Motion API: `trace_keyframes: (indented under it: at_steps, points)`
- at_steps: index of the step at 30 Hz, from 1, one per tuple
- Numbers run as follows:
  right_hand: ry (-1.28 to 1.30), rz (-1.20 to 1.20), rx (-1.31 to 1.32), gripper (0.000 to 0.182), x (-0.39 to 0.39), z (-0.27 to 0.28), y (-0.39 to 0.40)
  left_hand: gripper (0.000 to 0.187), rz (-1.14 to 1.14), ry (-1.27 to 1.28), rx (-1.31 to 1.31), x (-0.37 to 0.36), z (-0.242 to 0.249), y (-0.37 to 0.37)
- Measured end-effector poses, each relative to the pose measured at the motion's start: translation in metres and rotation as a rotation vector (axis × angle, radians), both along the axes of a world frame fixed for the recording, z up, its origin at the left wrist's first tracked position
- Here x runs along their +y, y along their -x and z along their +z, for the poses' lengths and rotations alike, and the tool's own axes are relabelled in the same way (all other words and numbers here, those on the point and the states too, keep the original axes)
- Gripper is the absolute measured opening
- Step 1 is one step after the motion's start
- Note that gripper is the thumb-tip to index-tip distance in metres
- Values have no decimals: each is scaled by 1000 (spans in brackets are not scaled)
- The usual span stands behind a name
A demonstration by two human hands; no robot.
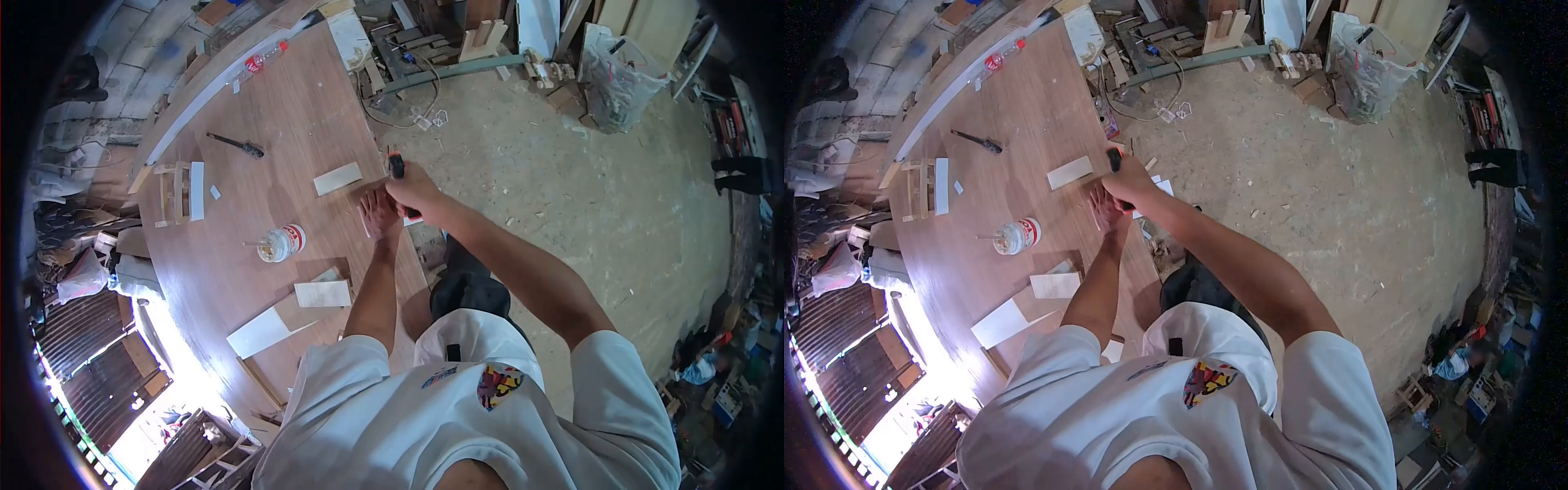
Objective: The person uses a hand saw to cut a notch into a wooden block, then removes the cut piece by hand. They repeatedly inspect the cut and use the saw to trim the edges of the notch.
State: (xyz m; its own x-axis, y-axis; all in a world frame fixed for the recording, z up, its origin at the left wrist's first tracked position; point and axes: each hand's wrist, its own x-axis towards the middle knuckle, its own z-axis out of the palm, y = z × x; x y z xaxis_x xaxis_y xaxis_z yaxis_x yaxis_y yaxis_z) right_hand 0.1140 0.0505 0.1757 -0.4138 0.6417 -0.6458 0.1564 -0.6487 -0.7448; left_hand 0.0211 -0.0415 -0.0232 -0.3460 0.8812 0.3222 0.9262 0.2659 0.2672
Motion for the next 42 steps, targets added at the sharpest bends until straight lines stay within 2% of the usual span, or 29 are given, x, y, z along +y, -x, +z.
trace_keyframes:
  at_steps: [1,3,5,6,7,9,12,13,14,15,17,19,20,22,23,26,28,31,33,37,38,40,41,42]
  points:
    - [7,-1,-5,4,5,18,-3,26,-1,7,-5,-2,4,-3]
    - [155,34,152,7,24,59,-9,22,49,12,-106,5,19,-8]
    - [166,66,151,7,24,86,-28,21,69,-9,-26,3,9,-9]
    - [171,87,157,8,21,93,-34,20,77,-35,62,6,11,-7]
    - [171,81,160,8,15,95,-35,19,75,14,-33,6,12,-7]
    - [127,-17,76,7,3,98,-38,19,42,43,-39,4,10,-5]
    - [116,45,164,7,-1,97,-33,19,25,1,-40,6,1,-2]
    - [35,53,51,7,-4,53,-23,18,23,20,-54,2,0,-2]
    - [36,46,55,7,-5,12,-16,17,13,28,-66,3,0,-1]
    - [-5,54,-17,7,-1,-28,-11,17,52,-62,21,4,-6,-3]
    - [-29,68,-91,9,-2,-61,3,19,31,-75,32,-6,-5,-5]
    - [124,-72,-38,12,11,-63,26,22,24,-112,48,3,-9,-1]
    - [122,-81,-35,12,18,-65,25,25,7,-27,22,5,-11,2]
    - [154,45,-124,12,18,-62,11,29,-7,74,-16,-6,-10,-2]
    - [99,91,-123,5,16,-59,5,31,7,69,1,-3,-9,-2]
    - [-56,-1,-92,6,-8,-51,8,34,2,94,22,-2,-3,1]
    - [-25,30,-92,8,-9,-60,4,31,3,70,-47,-1,-1,0]
    - [-55,-15,-59,7,-23,-75,-8,26,11,109,-7,3,-4,1]
    - [-325,-32,-49,10,-40,-83,-16,24,31,91,-44,4,1,-1]
    - [-399,-78,-99,23,-77,-90,-29,20,69,123,-122,5,16,-6]
    - [-396,-75,-98,23,-81,-94,-29,20,72,126,-121,3,19,-6]
    - [-604,-117,-83,15,-79,-89,-26,18,56,59,-139,5,11,-5]
    - [-602,-113,-83,15,-73,-88,-28,18,60,60,-140,5,8,-4]
    - [-372,-45,-94,9,-56,-67,-26,19,31,36,-91,4,2,-2]
